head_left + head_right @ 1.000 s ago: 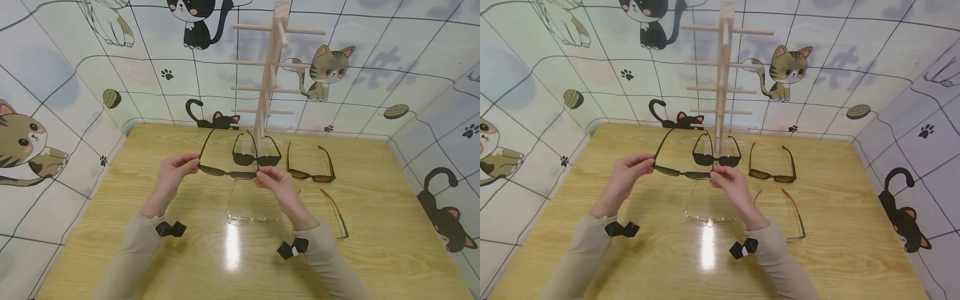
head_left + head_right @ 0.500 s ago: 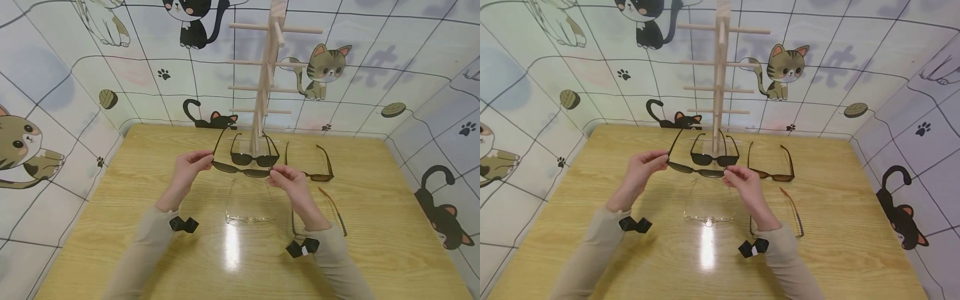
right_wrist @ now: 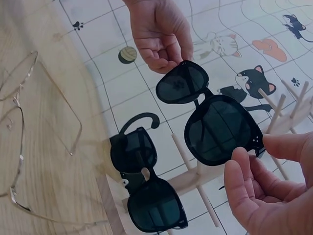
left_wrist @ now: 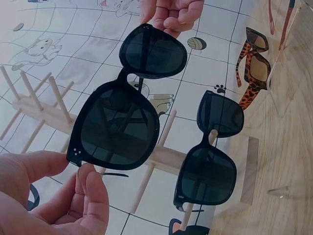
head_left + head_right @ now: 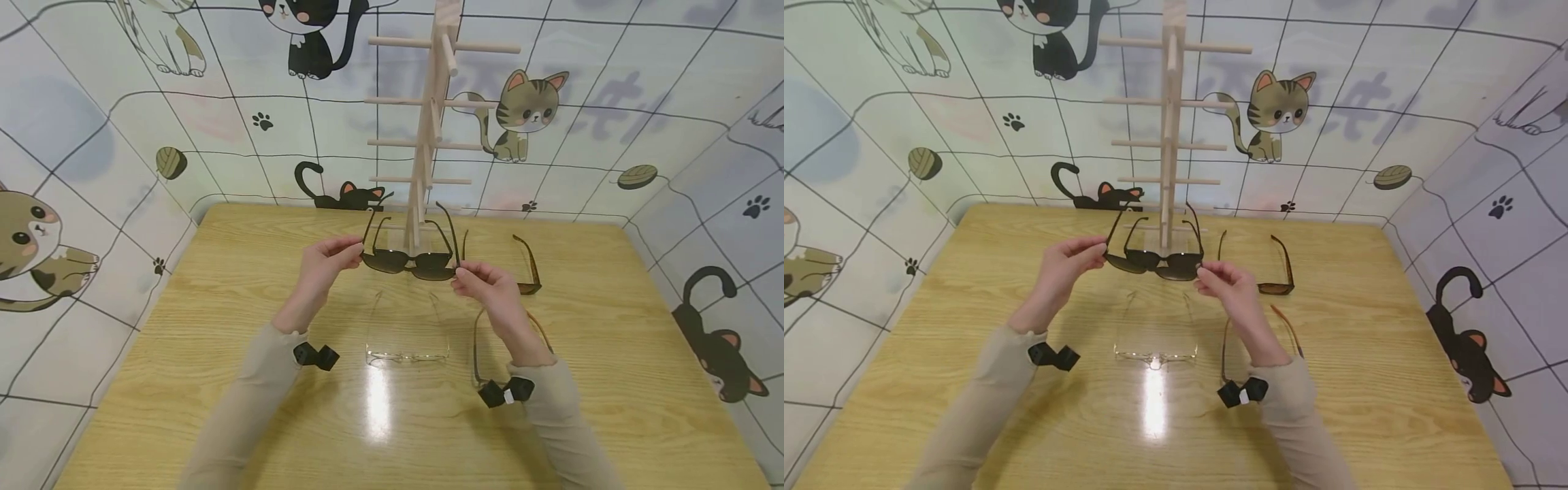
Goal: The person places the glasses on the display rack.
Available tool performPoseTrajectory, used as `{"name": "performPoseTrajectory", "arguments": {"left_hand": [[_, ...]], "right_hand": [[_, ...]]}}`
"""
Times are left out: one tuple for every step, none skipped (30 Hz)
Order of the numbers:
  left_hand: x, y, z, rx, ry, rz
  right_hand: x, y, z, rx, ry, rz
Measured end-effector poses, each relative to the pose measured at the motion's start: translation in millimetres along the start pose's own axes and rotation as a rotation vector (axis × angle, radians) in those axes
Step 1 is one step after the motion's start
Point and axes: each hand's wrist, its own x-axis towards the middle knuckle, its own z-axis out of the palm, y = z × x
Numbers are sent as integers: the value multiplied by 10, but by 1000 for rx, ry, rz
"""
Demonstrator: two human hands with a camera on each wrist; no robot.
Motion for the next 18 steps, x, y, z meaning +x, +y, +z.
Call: {"name": "performPoseTrajectory", "arguments": {"left_hand": [[12, 3, 14, -3, 1, -1], [24, 3, 29, -8, 5, -4], [36, 5, 42, -14, 6, -5], [49, 7, 54, -15, 6, -5], [63, 7, 64, -15, 4, -2], [79, 7, 75, -16, 1, -2], [98, 5, 84, -14, 1, -1], [117, 4, 94, -17, 1, -1], [135, 6, 104, -14, 2, -3], [152, 10, 116, -13, 6, -5], [170, 13, 128, -15, 10, -9], [186, 17, 140, -21, 15, -13], [201, 22, 151, -23, 21, -15], [214, 29, 164, -31, 27, -19], [228, 37, 176, -36, 32, -19], [242, 43, 184, -43, 36, -16], [256, 48, 192, -50, 36, -11], [271, 53, 199, -59, 40, -8]], "right_hand": [[15, -8, -16, 2, -4, 5], [32, -15, -30, 3, -8, 12], [50, -21, -46, 0, -13, 19], [68, -28, -61, 0, -16, 30], [88, -35, -76, 1, -17, 42], [109, -42, -89, 0, -20, 53], [129, -50, -100, -4, -22, 65], [148, -60, -110, -8, -23, 72], [172, -69, -119, -12, -25, 72], [192, -80, -126, -9, -24, 76], [212, -91, -135, -2, -28, 77], [232, -102, -143, 9, -31, 75], [251, -115, -150, 21, -34, 72], [272, -124, -159, 37, -37, 66], [292, -134, -166, 50, -38, 64], [306, -145, -173, 65, -39, 70], [325, -152, -179, 81, -41, 71], [343, -159, -184, 88, -38, 73]]}}
